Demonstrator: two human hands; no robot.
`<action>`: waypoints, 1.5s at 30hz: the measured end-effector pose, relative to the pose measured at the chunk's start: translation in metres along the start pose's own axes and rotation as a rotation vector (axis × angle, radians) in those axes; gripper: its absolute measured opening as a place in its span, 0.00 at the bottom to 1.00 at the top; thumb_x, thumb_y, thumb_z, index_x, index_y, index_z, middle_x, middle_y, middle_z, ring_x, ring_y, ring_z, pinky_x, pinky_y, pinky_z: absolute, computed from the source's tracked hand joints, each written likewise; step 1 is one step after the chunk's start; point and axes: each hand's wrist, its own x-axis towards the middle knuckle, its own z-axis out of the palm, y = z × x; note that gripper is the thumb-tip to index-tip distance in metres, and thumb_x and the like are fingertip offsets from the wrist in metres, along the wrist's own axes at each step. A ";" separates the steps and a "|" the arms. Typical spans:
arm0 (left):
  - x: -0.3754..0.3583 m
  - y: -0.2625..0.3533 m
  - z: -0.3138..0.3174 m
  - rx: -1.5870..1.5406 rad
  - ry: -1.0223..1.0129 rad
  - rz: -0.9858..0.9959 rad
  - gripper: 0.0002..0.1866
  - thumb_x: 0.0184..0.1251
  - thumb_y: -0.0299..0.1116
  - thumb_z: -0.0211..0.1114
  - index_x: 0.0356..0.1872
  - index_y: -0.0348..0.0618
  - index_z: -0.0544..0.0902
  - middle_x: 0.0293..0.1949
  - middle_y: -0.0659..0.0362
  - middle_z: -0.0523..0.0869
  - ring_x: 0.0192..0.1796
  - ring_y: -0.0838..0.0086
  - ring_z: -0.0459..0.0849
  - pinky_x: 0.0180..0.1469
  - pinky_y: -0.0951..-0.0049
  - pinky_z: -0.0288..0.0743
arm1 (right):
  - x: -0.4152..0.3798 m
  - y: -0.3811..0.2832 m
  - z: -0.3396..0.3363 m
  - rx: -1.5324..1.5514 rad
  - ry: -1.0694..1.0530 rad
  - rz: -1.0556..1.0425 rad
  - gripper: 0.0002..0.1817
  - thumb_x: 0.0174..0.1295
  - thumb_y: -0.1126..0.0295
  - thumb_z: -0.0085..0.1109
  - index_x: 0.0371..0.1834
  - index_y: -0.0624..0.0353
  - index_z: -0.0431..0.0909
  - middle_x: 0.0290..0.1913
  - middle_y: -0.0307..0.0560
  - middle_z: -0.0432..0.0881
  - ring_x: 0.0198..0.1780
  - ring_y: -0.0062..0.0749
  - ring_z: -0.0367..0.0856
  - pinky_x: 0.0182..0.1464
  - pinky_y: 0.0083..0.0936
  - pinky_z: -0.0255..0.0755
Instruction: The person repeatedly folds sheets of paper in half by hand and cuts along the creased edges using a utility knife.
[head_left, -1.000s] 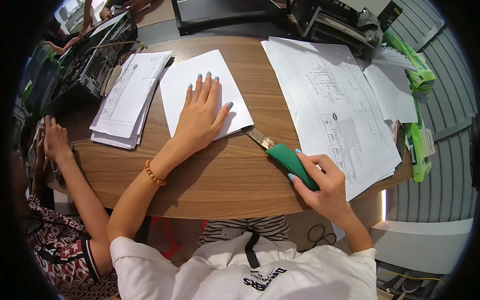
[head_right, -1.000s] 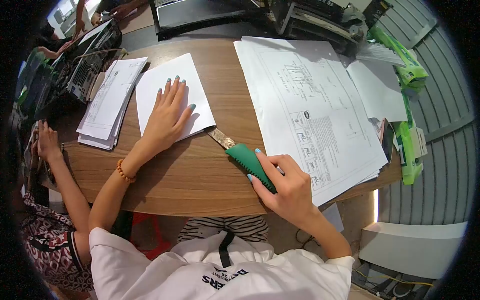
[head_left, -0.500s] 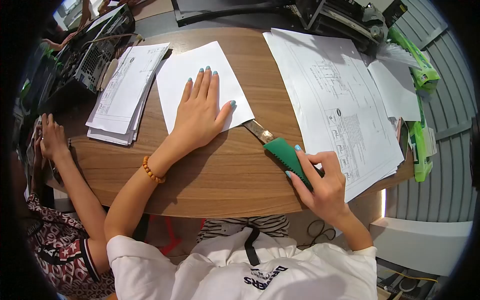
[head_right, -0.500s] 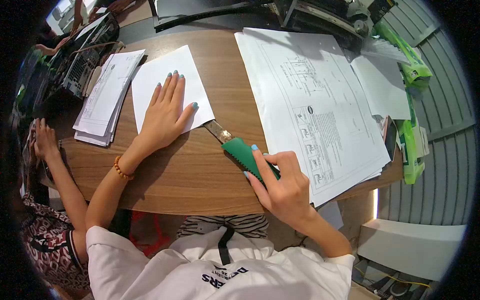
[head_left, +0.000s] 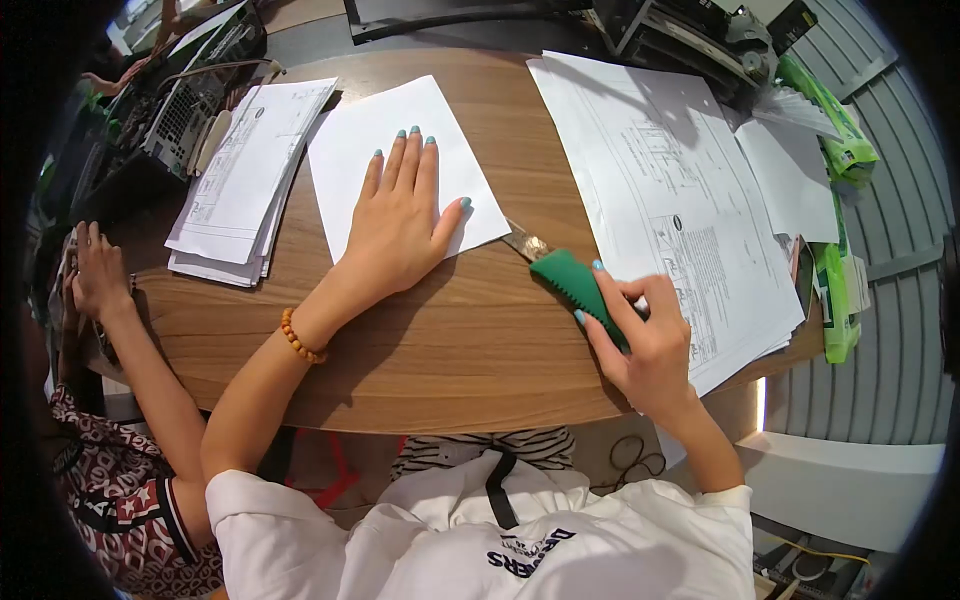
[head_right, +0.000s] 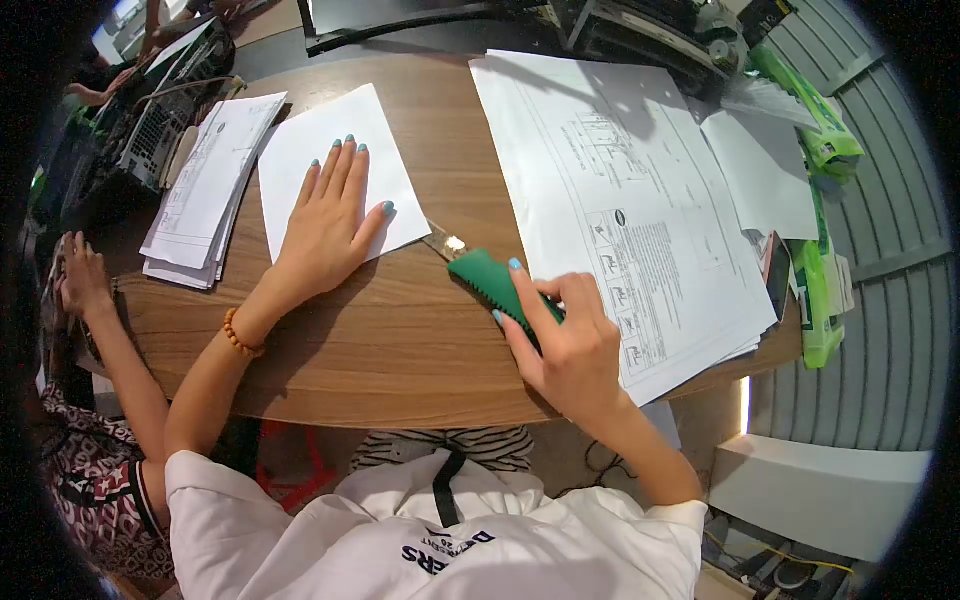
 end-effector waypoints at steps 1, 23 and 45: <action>0.000 0.000 0.001 -0.003 -0.001 0.000 0.34 0.70 0.48 0.41 0.66 0.27 0.54 0.68 0.39 0.55 0.72 0.53 0.49 0.72 0.57 0.40 | 0.004 0.002 0.002 0.000 0.007 -0.010 0.26 0.44 0.75 0.68 0.50 0.63 0.76 0.31 0.46 0.70 0.33 0.36 0.71 0.28 0.27 0.69; 0.000 -0.002 0.011 -0.045 0.143 0.036 0.34 0.68 0.48 0.44 0.62 0.24 0.60 0.65 0.36 0.60 0.70 0.50 0.54 0.70 0.53 0.45 | 0.122 0.045 0.060 -0.045 0.009 -0.139 0.20 0.54 0.65 0.61 0.50 0.61 0.77 0.35 0.50 0.73 0.40 0.39 0.75 0.36 0.30 0.75; -0.001 0.000 0.010 -0.164 0.170 -0.019 0.32 0.68 0.44 0.45 0.62 0.24 0.58 0.65 0.37 0.59 0.70 0.51 0.54 0.70 0.55 0.45 | 0.164 0.015 0.050 1.227 -0.503 0.709 0.16 0.64 0.68 0.54 0.46 0.73 0.73 0.43 0.53 0.77 0.42 0.27 0.79 0.40 0.19 0.78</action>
